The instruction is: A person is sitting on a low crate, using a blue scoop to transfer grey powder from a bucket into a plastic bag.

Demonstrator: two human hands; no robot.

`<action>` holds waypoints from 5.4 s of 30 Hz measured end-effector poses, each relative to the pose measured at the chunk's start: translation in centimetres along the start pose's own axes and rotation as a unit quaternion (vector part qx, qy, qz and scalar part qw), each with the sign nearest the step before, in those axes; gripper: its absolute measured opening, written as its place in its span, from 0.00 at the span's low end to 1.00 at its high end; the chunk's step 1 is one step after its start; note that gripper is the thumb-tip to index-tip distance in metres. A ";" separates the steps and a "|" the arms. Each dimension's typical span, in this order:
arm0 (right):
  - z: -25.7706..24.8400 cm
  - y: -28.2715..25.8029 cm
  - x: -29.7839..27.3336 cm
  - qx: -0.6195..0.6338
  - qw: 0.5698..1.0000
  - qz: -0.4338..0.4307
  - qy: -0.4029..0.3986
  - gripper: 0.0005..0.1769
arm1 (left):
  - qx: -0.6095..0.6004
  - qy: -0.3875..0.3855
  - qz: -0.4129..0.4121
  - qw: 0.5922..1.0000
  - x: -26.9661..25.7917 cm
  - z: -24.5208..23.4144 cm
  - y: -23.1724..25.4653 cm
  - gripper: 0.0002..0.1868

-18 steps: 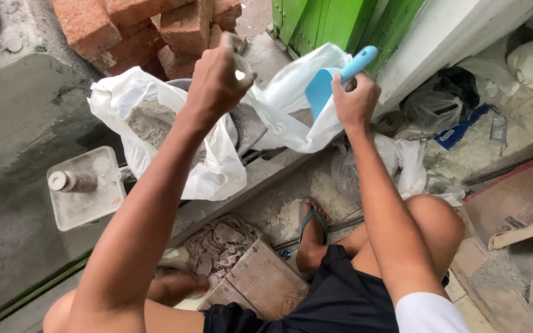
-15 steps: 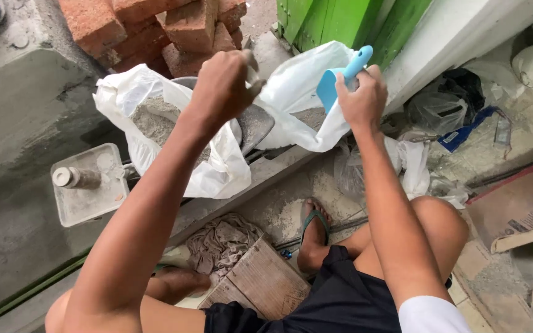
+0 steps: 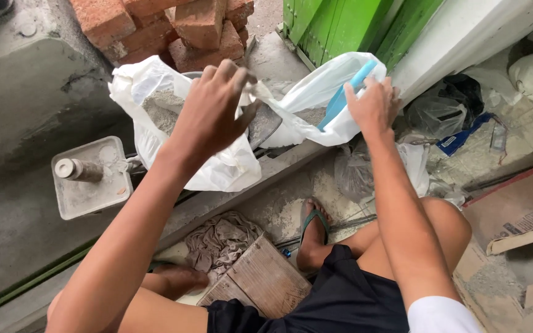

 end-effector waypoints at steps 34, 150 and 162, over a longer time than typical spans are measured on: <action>4.0 2.1 2.5 0.005 0.964 0.056 -0.258 0.34 | -0.551 -0.042 -0.465 0.691 2.8 19.0 8.5 0.71; 6.1 -4.7 -10.2 0.036 0.939 -0.320 -0.122 0.09 | -0.357 0.297 -0.268 0.844 -8.2 19.7 8.1 0.35; 5.8 -2.3 -8.0 -0.041 0.947 -0.252 -0.195 0.11 | -0.503 0.270 -0.330 0.752 -9.2 19.1 7.3 0.33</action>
Point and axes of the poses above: each hand's wrist, its own x-axis towards the middle knuckle, its own z-axis out of the palm, y = z × x, the point moved 2 cm from there along x, towards the middle knuckle, and after that the axes turned 6 degrees about z, right-handed, at the moved point
